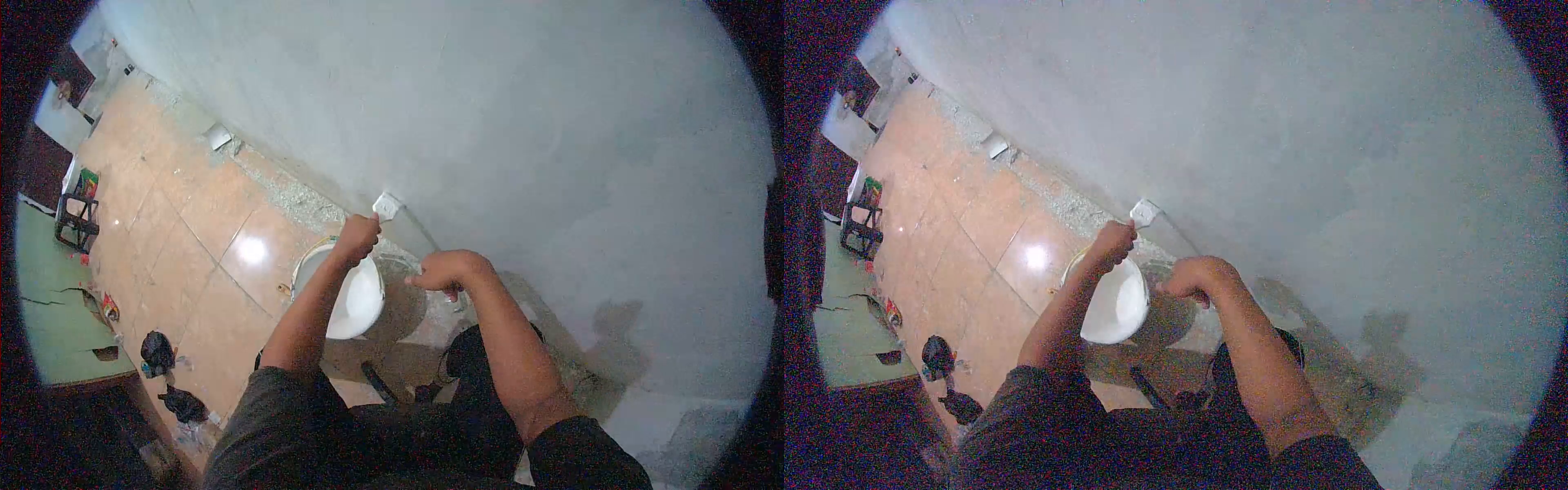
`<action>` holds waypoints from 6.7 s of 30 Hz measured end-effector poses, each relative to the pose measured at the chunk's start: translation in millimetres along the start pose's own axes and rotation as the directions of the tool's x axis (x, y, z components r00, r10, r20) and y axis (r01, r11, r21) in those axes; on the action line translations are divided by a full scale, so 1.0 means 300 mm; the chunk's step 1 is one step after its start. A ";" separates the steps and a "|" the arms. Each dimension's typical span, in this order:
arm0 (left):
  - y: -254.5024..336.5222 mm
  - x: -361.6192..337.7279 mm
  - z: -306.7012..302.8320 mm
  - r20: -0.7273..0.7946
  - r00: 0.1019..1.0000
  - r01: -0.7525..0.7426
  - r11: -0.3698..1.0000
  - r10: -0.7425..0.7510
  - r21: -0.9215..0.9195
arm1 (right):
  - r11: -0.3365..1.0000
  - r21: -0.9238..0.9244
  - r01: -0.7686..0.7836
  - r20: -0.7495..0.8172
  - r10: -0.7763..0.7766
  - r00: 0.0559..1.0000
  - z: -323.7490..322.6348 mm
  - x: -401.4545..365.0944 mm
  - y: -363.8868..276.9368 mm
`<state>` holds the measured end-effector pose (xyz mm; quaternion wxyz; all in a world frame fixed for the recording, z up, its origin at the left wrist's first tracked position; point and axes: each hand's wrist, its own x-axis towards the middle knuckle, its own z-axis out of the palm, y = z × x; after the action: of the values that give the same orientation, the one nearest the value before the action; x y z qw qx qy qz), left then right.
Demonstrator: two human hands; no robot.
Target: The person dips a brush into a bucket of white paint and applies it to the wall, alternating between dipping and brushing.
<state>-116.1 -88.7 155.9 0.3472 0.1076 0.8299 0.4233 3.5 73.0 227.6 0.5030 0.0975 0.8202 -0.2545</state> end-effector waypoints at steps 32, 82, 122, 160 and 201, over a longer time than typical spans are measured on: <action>0.044 -0.473 -0.017 -0.054 0.932 -0.242 0.503 0.359 -0.830 | 0.315 0.371 0.874 -0.771 -0.420 0.479 0.182 -0.030 -0.265; 0.051 -0.528 -0.079 0.098 0.721 -0.456 0.576 0.686 -0.678 | 0.430 0.700 0.570 -0.713 0.456 0.532 0.162 -0.004 -0.201; 0.049 -0.488 -0.067 0.079 0.733 -0.484 0.600 0.675 -0.637 | 0.366 0.512 0.777 -0.822 0.471 0.320 -0.068 -0.645 -0.484; -0.043 -0.504 -0.376 -0.169 0.956 -0.293 0.762 0.240 -0.578 | 0.725 0.414 0.551 -0.890 0.449 0.077 0.159 0.433 -0.365; -0.055 -0.457 -0.379 -0.205 0.969 -0.236 0.743 0.135 -0.626 | -0.045 0.904 0.426 -0.372 0.412 0.832 0.141 0.684 -0.395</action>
<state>-89.0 -235.1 255.1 0.2570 0.0323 0.6415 0.7220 -110.4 -69.5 70.6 0.0059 0.4939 0.4769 -0.7271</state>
